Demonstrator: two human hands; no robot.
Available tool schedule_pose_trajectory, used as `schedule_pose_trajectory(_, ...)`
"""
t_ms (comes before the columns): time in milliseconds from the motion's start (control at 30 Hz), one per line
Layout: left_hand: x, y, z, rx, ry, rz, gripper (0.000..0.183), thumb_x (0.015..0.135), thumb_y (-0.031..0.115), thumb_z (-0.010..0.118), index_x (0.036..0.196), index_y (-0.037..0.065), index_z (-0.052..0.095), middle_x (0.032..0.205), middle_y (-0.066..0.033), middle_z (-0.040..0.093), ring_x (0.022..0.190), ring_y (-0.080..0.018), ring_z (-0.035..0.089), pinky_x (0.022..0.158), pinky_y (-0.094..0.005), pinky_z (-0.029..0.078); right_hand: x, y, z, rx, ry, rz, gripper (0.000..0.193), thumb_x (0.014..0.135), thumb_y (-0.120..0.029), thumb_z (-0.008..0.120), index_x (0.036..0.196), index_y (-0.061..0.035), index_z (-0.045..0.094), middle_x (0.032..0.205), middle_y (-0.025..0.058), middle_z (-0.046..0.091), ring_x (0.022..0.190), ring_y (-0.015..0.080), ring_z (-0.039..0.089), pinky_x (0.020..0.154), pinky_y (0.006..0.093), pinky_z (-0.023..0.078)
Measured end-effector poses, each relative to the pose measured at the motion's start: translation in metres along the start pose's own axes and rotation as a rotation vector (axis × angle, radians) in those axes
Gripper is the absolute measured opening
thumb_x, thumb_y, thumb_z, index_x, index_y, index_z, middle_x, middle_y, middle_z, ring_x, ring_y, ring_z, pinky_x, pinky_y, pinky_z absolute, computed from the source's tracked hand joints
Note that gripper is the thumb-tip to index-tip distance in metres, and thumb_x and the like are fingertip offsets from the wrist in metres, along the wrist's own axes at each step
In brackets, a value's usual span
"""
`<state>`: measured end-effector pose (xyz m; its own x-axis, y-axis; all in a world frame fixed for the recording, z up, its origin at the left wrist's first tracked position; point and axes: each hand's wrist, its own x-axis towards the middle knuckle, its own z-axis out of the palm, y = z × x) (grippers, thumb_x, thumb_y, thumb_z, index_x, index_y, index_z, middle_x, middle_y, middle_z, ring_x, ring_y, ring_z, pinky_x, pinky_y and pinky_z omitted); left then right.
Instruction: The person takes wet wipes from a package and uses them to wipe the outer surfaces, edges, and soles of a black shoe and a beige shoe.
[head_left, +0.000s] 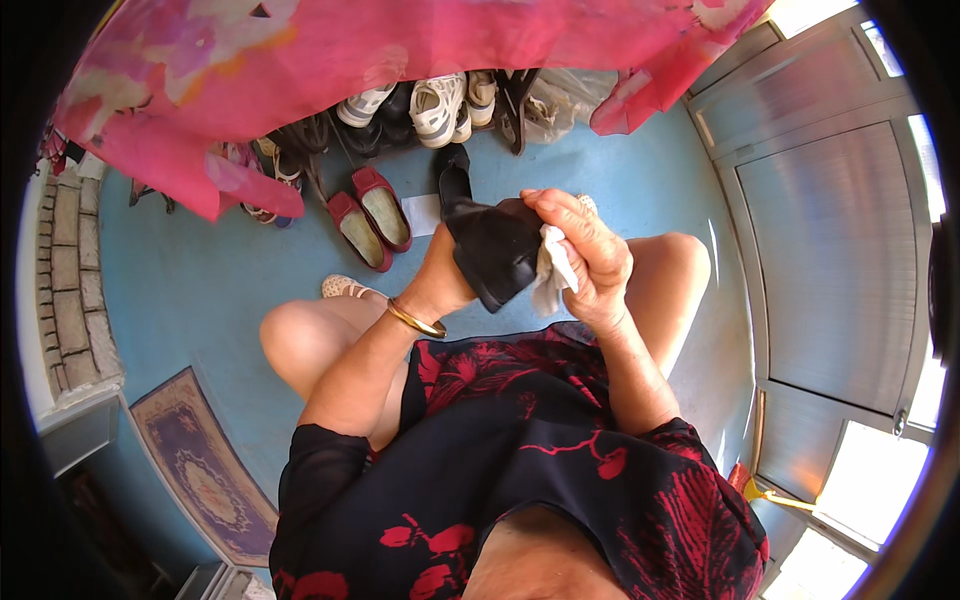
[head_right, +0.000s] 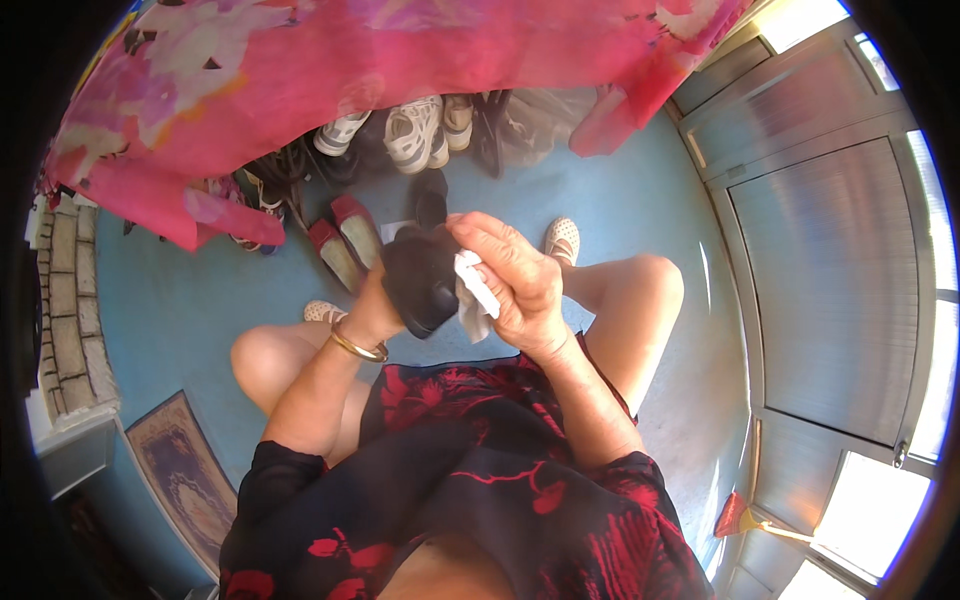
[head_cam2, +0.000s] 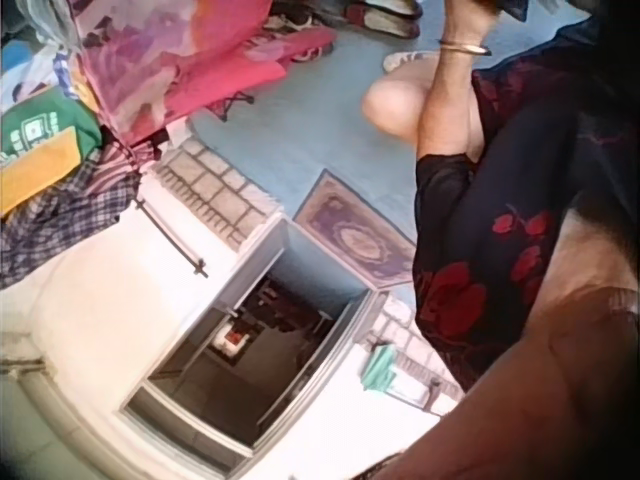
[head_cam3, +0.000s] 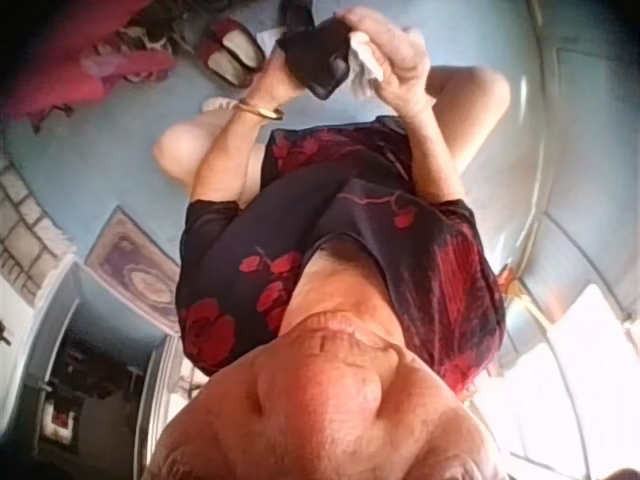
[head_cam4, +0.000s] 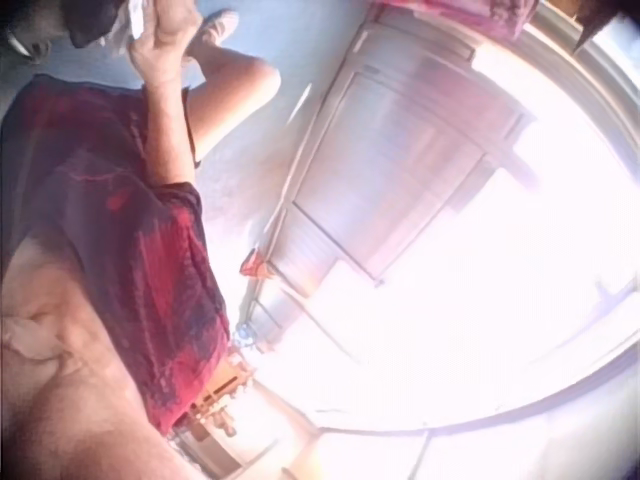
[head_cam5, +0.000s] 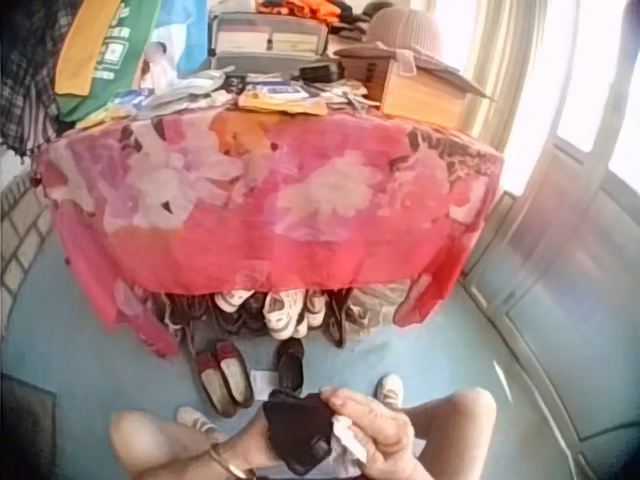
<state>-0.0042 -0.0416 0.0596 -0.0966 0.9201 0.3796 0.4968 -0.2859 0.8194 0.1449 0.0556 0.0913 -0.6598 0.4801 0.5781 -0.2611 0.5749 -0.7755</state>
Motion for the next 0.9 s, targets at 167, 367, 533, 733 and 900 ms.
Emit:
schedule_pose_trajectory(167,-0.005,0.017,0.000,-0.667,0.187,-0.157,0.035,0.077,0.004,0.068,0.110,0.000,0.058,0.105,-0.0048,0.062,0.092,-0.0106,0.057,0.081,-0.0270,0.048,0.006,-0.015,0.017,-0.197,0.066,-0.078,0.020,0.085,-0.003,0.056,0.104,0.0041,0.059,0.102,0.0190,0.060,0.091,0.0312,0.060,0.079,0.0326,0.049)
schedule_pose_trajectory(367,-0.017,0.005,0.002,-0.625,0.060,-0.183,0.032,0.078,0.008,0.067,0.107,0.001,0.056,0.096,-0.0025,0.063,0.086,-0.0092,0.057,0.075,-0.0260,0.048,0.022,-0.024,0.021,-0.237,0.012,0.256,0.011,0.080,0.004,0.055,0.090,0.0024,0.060,0.085,0.0163,0.058,0.074,0.0325,0.057,0.066,0.0353,0.046)
schedule_pose_trajectory(533,-0.013,0.009,0.003,-0.240,-0.049,-0.023,0.031,0.079,0.014,0.064,0.106,0.002,0.057,0.097,-0.0048,0.062,0.088,-0.0129,0.059,0.078,-0.0285,0.048,0.023,0.007,0.010,-0.427,-0.247,0.425,0.012,0.083,-0.008,0.055,0.086,0.0017,0.063,0.070,0.0141,0.058,0.066,0.0238,0.058,0.063,0.0324,0.045)
schedule_pose_trajectory(733,-0.016,0.012,0.010,-0.815,-0.091,-0.259,0.041,0.074,0.012,0.074,0.109,0.001,0.054,0.096,0.0012,0.060,0.087,-0.0056,0.053,0.081,-0.0241,0.046,0.025,0.006,-0.010,0.200,0.113,0.919,0.024,0.092,-0.018,0.051,0.085,0.0025,0.061,0.067,0.0046,0.060,0.057,0.0118,0.054,0.050,0.0225,0.039)
schedule_pose_trajectory(900,-0.012,0.013,0.020,-0.909,-0.057,-0.313,0.038,0.076,0.013,0.073,0.108,0.000,0.056,0.099,-0.0015,0.062,0.089,-0.0071,0.055,0.083,-0.0247,0.046,0.010,-0.060,-0.017,-0.201,0.153,0.469,0.017,0.091,-0.010,0.052,0.098,0.0036,0.059,0.093,0.0118,0.063,0.076,0.0166,0.061,0.068,0.0257,0.048)
